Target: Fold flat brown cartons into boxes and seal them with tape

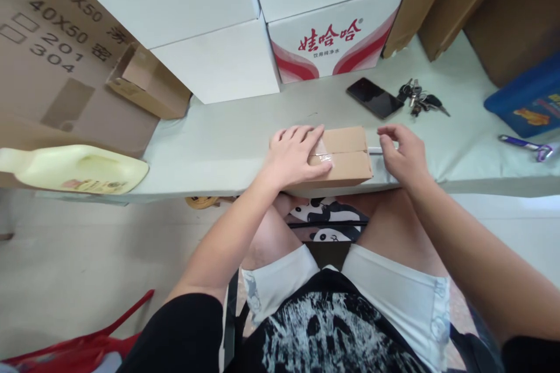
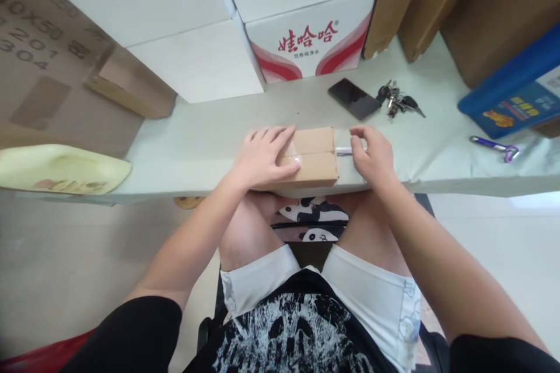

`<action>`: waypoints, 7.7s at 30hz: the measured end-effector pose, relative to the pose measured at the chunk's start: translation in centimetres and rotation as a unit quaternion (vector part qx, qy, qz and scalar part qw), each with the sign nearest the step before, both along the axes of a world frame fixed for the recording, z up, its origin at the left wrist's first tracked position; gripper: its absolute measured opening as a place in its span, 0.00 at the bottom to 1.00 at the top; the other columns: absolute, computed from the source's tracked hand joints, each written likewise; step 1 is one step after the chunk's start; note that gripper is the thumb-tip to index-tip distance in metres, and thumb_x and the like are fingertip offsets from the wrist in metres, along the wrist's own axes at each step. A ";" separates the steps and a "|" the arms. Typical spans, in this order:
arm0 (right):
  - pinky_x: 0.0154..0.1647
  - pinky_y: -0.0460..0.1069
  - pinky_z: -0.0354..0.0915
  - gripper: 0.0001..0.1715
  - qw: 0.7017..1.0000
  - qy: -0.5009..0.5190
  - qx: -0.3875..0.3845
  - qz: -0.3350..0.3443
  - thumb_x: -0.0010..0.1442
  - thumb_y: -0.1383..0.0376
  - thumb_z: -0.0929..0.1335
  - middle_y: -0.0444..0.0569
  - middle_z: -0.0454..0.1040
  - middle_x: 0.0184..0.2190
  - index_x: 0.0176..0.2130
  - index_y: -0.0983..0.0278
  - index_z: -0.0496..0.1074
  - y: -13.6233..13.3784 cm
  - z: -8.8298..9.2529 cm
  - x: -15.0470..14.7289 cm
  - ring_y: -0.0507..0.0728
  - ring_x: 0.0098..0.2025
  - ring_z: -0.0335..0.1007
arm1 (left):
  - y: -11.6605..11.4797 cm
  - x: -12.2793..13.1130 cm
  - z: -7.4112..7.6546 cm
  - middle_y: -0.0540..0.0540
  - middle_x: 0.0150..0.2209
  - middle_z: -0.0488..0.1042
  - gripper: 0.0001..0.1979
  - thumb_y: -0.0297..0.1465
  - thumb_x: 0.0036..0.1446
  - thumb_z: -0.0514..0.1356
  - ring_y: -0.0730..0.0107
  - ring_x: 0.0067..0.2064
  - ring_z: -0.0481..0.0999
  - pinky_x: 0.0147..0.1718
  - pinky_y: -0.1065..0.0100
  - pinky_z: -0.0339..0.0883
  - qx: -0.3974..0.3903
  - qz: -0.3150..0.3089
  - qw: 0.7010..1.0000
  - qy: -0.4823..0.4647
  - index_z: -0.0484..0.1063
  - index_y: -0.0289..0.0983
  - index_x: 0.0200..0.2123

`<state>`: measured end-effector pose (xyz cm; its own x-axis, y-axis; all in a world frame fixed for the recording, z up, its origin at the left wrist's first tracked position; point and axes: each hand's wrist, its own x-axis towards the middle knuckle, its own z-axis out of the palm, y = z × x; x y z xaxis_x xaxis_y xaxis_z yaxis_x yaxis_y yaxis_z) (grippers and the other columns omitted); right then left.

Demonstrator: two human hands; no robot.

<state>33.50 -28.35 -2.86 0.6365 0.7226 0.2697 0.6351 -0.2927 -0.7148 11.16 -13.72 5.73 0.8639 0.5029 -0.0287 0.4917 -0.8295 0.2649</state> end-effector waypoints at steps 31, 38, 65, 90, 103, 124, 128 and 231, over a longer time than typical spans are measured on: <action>0.23 0.48 0.57 0.18 0.865 0.403 0.238 0.181 0.55 0.52 0.78 0.41 0.75 0.30 0.38 0.57 0.73 3.8 8.9 -5.7 0.49 0.24 0.60 | -0.4 -0.1 1.3 0.44 0.65 0.72 0.39 0.52 0.61 0.59 0.50 0.64 0.68 0.66 0.49 0.53 -0.015 0.014 0.999 0.030 0.61 0.46 0.72; 0.16 0.48 0.48 0.20 0.858 0.419 0.283 0.095 0.52 0.51 0.77 0.39 0.69 0.22 0.31 0.56 0.67 4.4 7.1 -6.1 0.47 0.17 0.49 | -0.1 0.0 1.0 0.44 0.63 0.73 0.39 0.53 0.60 0.60 0.50 0.63 0.69 0.65 0.51 0.54 -0.016 0.012 0.999 0.025 0.62 0.46 0.71; 0.28 0.49 0.68 0.14 0.964 0.220 0.095 0.112 0.57 0.55 0.75 0.44 0.73 0.18 0.25 0.60 0.80 3.6 8.5 -7.5 0.54 0.24 0.71 | -0.3 -0.1 1.0 0.43 0.63 0.74 0.38 0.51 0.60 0.61 0.51 0.63 0.70 0.64 0.49 0.55 -0.011 0.007 1.000 0.010 0.63 0.45 0.70; 0.29 0.50 0.69 0.12 0.970 0.208 0.087 0.094 0.56 0.57 0.75 0.44 0.72 0.18 0.26 0.60 0.78 4.0 8.5 -7.7 0.56 0.26 0.73 | -0.3 -0.2 1.1 0.44 0.63 0.74 0.37 0.51 0.59 0.61 0.52 0.64 0.70 0.64 0.50 0.55 -0.020 0.008 1.000 0.007 0.63 0.47 0.70; 0.28 0.51 0.68 0.09 0.971 0.206 0.094 0.075 0.55 0.58 0.74 0.44 0.71 0.17 0.25 0.58 0.79 4.0 8.5 -7.6 0.57 0.26 0.73 | -0.2 -0.3 1.1 0.44 0.62 0.74 0.38 0.51 0.59 0.61 0.52 0.63 0.70 0.65 0.50 0.55 -0.021 0.005 1.000 0.007 0.63 0.47 0.70; 0.34 0.52 0.70 0.11 0.976 0.179 0.111 0.062 0.60 0.59 0.72 0.44 0.70 0.18 0.26 0.58 0.78 3.5 8.2 -7.5 0.57 0.28 0.74 | -0.2 -0.3 0.9 0.44 0.63 0.73 0.39 0.52 0.59 0.61 0.52 0.64 0.70 0.65 0.51 0.55 -0.015 0.005 1.000 0.007 0.63 0.47 0.70; 0.35 0.53 0.69 0.13 0.974 0.181 0.127 0.040 0.60 0.60 0.71 0.43 0.67 0.17 0.24 0.58 0.76 3.4 8.1 -7.5 0.57 0.28 0.73 | -0.2 -0.2 1.0 0.43 0.63 0.73 0.38 0.52 0.60 0.60 0.51 0.64 0.69 0.64 0.50 0.55 -0.016 0.006 1.000 0.007 0.64 0.45 0.70; 0.60 0.69 0.61 0.22 0.950 -0.024 0.107 0.291 0.70 0.52 0.63 0.50 0.83 0.52 0.47 0.56 0.83 -2.7 4.1 -8.7 0.70 0.59 0.71 | 4.4 -5.7 -1.3 0.39 0.56 0.73 0.65 0.34 0.32 0.77 0.50 0.57 0.78 0.55 0.55 0.73 -0.424 0.128 0.880 -0.175 0.45 0.45 0.70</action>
